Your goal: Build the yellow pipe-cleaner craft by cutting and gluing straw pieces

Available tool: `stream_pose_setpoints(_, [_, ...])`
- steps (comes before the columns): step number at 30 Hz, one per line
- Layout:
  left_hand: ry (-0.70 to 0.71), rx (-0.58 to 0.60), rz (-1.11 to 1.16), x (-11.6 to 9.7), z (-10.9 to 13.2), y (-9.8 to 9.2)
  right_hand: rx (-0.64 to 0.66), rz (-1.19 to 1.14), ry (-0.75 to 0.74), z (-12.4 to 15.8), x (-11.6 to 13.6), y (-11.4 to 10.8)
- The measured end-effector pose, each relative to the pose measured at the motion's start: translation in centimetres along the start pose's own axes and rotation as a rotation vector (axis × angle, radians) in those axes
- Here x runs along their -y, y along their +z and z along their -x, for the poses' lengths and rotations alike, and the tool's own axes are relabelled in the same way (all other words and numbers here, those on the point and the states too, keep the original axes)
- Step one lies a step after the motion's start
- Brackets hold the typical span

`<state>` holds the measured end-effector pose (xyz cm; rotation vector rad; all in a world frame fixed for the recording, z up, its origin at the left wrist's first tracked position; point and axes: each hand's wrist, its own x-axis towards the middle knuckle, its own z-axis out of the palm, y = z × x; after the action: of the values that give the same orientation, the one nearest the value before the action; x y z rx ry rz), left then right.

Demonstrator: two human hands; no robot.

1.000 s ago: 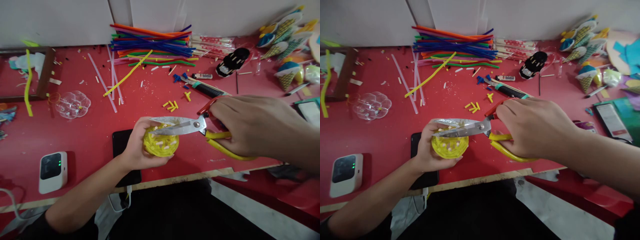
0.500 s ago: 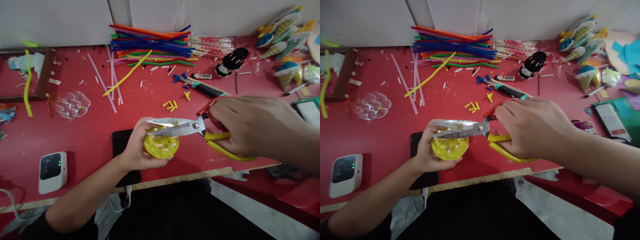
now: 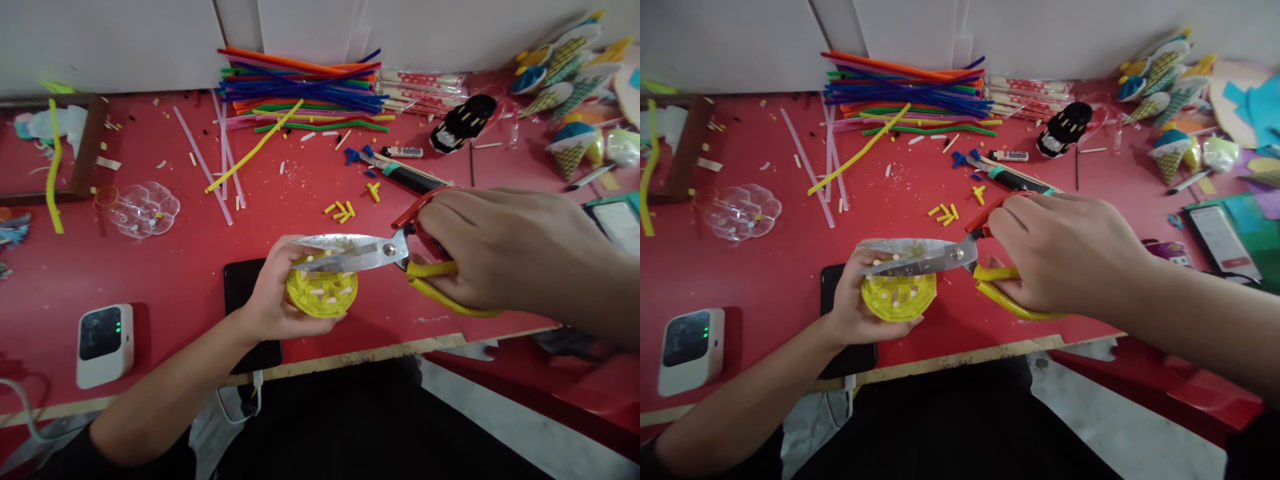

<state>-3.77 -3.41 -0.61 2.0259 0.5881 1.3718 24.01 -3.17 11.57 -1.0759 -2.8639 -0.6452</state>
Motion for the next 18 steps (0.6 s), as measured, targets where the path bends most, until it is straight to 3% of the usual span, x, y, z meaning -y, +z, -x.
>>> stream_pose_setpoints(13, [0.012, 0.043, -0.040, -0.11, -0.15, -0.22, 0.012, -0.061, -0.010, 0.00, -0.04, 0.12])
stream_pose_setpoints(18, [-0.043, 0.049, 0.003, -0.23, 0.07, -0.23, 0.035, -0.078, -0.034, 0.00, -0.22, 0.16])
